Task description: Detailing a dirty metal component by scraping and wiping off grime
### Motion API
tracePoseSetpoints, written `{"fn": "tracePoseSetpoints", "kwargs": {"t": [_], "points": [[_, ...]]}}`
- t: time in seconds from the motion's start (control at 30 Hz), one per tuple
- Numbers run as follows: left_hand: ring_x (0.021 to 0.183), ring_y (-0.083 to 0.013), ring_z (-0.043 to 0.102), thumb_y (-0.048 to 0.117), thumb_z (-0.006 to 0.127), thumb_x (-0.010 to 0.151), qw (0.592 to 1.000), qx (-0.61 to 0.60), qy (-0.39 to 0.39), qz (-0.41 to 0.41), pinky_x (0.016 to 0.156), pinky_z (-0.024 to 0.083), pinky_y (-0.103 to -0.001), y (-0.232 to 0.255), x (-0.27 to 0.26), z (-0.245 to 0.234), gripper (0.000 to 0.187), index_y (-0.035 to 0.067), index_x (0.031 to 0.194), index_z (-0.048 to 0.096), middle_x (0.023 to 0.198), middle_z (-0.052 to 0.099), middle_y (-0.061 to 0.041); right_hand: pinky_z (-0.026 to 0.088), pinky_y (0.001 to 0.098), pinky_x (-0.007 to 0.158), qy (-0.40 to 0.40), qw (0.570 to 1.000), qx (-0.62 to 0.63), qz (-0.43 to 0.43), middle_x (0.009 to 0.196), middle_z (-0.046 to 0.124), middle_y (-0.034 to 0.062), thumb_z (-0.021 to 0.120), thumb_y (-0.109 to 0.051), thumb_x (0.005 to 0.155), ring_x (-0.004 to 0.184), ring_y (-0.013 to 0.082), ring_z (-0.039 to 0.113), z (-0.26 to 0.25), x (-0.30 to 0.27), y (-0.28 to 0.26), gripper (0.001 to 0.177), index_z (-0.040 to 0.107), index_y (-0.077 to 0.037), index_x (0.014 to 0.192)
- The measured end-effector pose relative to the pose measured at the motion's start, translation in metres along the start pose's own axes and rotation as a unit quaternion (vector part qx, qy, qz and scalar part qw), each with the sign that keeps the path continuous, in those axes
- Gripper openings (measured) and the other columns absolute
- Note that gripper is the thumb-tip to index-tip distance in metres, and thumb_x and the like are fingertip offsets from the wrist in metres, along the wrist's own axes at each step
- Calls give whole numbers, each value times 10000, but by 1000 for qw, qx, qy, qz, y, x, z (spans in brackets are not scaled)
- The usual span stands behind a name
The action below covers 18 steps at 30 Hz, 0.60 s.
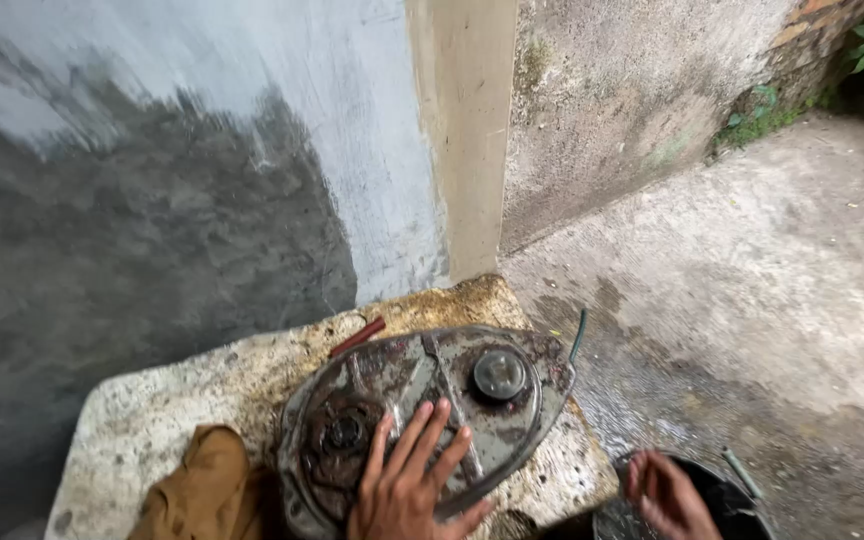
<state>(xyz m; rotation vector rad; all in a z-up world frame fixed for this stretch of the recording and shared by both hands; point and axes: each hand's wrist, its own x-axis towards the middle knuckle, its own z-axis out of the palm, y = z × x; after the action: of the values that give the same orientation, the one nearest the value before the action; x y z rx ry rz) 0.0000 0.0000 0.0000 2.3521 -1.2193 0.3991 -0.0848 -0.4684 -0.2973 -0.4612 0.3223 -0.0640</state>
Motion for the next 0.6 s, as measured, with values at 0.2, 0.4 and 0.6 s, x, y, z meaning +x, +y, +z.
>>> {"fn": "tracePoseSetpoints", "kwargs": {"t": [0.2, 0.4, 0.6], "points": [[1467, -352, 331, 675, 596, 905, 999, 50, 18, 0, 1186, 91, -658, 8, 3, -4, 767, 215, 1499, 445, 1608, 339, -187, 530, 583, 1000, 137, 911, -386, 53, 1226, 682, 431, 444, -176, 1006, 1133, 531, 669, 417, -121, -47, 507, 598, 237, 1258], [1516, -266, 265, 847, 535, 859, 977, 203, 60, 15, 1233, 78, -599, 4, 2, 5, 956, 336, 1613, 245, 1658, 250, -119, 511, 223, 614, -40, 572, -809, 127, 1147, 793, -20, 445, -434, 993, 735, 93, 614, 504, -138, -3, 477, 703, -231, 1340], [1473, -345, 300, 715, 693, 819, 995, 94, 34, 21, 1189, 69, -657, 0, -2, 5, 936, 227, 1551, 375, 1618, 294, -187, 355, 509, 1166, -294, 399, -846, -198, 1487, 578, 97, 631, -66, 867, 1458, 339, 400, 447, -143, 40, 480, 622, -64, 1347]]}}
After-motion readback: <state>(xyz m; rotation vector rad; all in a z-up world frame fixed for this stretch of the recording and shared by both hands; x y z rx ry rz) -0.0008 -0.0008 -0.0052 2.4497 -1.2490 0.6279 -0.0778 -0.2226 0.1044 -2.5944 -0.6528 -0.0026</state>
